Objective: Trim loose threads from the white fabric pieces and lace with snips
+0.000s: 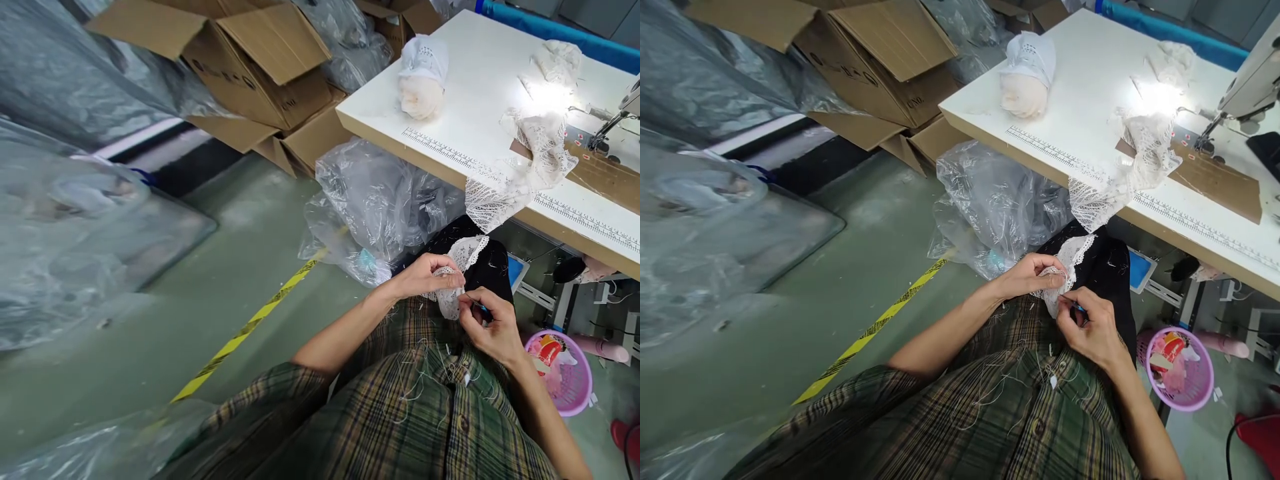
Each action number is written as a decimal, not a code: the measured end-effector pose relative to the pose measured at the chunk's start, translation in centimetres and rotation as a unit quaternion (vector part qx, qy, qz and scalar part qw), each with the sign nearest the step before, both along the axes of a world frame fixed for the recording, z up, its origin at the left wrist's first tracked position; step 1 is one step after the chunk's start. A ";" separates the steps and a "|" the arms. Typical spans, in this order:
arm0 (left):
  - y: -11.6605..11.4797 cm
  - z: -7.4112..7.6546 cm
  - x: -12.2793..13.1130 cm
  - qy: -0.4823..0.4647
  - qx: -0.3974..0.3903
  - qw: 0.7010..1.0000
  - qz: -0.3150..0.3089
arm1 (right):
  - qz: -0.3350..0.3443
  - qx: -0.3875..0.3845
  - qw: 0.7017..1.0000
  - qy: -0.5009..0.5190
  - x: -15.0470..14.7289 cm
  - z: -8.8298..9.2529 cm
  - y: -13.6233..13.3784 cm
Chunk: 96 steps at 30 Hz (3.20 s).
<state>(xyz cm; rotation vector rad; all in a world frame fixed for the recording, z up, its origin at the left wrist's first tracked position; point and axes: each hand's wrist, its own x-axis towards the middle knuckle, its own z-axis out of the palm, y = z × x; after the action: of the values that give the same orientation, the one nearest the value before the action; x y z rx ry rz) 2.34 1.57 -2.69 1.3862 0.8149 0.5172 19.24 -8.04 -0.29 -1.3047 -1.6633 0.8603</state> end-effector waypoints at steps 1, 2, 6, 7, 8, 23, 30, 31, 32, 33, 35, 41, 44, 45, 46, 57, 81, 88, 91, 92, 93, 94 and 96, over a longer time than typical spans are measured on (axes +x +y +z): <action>0.1 0.1 0.2 -0.004 0.008 1.000 -0.007 | 0.009 -0.013 1.000 0.009 0.1 -0.1 0.0; 0.1 0.2 0.3 -0.005 0.013 1.000 -0.012 | 0.007 -0.030 0.999 0.022 0.2 -0.4 0.0; 0.2 0.2 0.5 0.002 0.005 1.000 -0.017 | -0.081 -0.099 0.988 0.089 1.4 -1.9 0.8; 0.2 0.1 0.4 -0.001 0.001 1.000 -0.020 | -0.103 -0.113 0.983 0.100 1.7 -2.2 1.1; 0.2 0.0 0.4 -0.005 -0.003 1.000 -0.022 | -0.122 -0.126 0.979 0.107 1.9 -2.6 1.4; 0.6 -0.4 1.7 -0.001 -0.008 0.999 0.039 | -0.180 -0.170 0.956 0.160 0.0 -2.8 0.7; 0.6 -0.3 1.4 -0.020 -0.064 0.996 0.051 | -0.169 -0.205 0.943 0.201 2.3 -2.9 2.1; 0.6 -0.3 1.3 -0.026 -0.072 0.996 0.055 | -0.167 -0.210 0.941 0.204 2.5 -2.9 2.3; 0.6 -0.2 1.3 -0.030 -0.080 0.995 0.057 | -0.164 -0.213 0.942 0.200 2.6 -2.9 2.5; 0.6 -0.1 1.2 -0.034 -0.086 0.994 0.058 | -0.161 -0.213 0.944 0.192 2.7 -2.9 2.6; 0.6 0.0 1.1 -0.035 -0.091 0.994 0.055 | -0.152 -0.205 0.952 0.168 2.4 -2.8 2.7; 0.5 0.1 0.6 -0.020 -0.043 0.999 0.022 | -0.113 -0.148 0.981 0.049 1.1 -2.5 2.8; 0.6 0.2 0.4 -0.025 -0.021 0.999 0.009 | -0.086 -0.119 0.989 -0.001 0.9 -2.3 3.2; 0.6 0.2 0.4 -0.021 -0.016 1.000 0.009 | -0.078 -0.111 0.991 -0.011 0.8 -2.2 3.4; 0.6 0.2 0.3 -0.014 -0.013 1.000 0.008 | -0.072 -0.105 0.992 -0.019 0.7 -2.2 3.6; 0.6 0.7 0.1 -0.006 -0.045 0.999 0.012 | -0.070 -0.100 0.992 -0.030 0.2 -2.1 3.7; 2.7 -5.1 1.1 0.253 0.260 0.932 0.029 | -0.241 -0.176 0.933 0.202 6.9 -2.7 1.6; 0.7 -1.4 0.1 0.103 0.143 0.983 -0.040 | -0.171 -0.120 0.970 0.122 4.5 -4.1 5.1; -0.1 1.3 -0.2 0.039 0.124 0.989 -0.070 | -0.090 -0.146 0.973 0.152 2.9 -3.8 5.4; -0.2 2.0 -0.2 0.035 0.136 0.988 -0.063 | -0.066 -0.149 0.973 0.163 2.5 -3.5 5.3; -0.3 2.5 -0.2 0.031 0.157 0.986 -0.052 | -0.045 -0.149 0.972 0.173 2.2 -3.1 5.2; -0.3 2.8 -0.1 0.026 0.181 0.982 -0.040 | -0.028 -0.151 0.971 0.181 2.0 -2.8 5.1; 0.0 3.2 -0.1 0.008 0.229 0.973 -0.023 | -0.008 -0.161 0.968 0.191 1.8 -2.1 4.8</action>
<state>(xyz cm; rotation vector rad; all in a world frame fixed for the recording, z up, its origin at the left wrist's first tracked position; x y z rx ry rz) 2.22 1.53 0.51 1.8295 0.6985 0.6872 21.04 -3.22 -2.36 -1.2627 -1.2432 1.3215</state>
